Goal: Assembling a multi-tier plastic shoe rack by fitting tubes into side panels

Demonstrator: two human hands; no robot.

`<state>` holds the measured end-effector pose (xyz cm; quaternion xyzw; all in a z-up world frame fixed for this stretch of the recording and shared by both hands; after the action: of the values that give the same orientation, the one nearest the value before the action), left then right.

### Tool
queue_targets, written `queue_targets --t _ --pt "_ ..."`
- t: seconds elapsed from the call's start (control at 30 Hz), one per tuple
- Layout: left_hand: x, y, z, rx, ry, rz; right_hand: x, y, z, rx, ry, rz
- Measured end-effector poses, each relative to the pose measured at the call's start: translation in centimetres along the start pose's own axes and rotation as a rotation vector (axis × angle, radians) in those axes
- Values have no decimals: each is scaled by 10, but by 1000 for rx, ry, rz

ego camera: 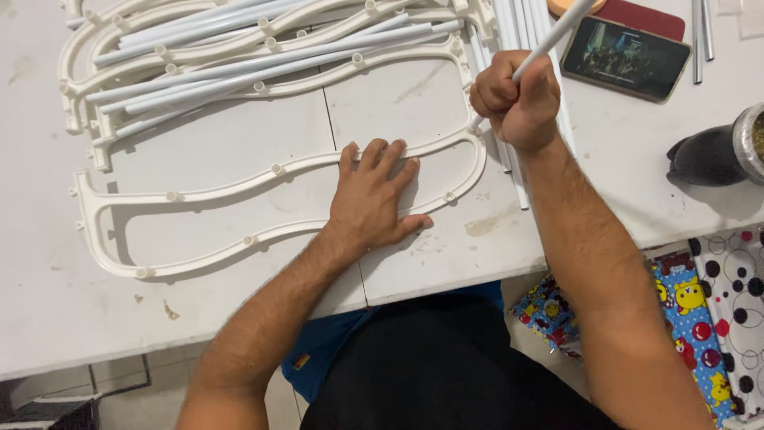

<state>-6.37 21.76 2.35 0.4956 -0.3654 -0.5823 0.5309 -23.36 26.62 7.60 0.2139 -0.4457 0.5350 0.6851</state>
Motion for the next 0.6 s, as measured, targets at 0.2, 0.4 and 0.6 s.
queue_targets --t 0.2,0.4,0.6 --pt "5 -4 3 36 40 -14 -7 15 -10 -183 69 -136" --pt "4 -1 2 15 27 -15 -34 31 -14 -267 -119 33" --pt "7 -7 3 21 28 -12 -13 25 -11 -249 75 -102"
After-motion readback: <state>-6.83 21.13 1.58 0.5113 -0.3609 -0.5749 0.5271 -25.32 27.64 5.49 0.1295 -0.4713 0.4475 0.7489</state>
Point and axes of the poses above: each hand's wrist, its own z-axis towards the middle knuckle, its own y-axis out of the back of the hand, x = y × z, the point moved 10 cm from there along z, towards the middle knuckle, and after that the axes turned 4 degrees about y, right-handed, at the moved point
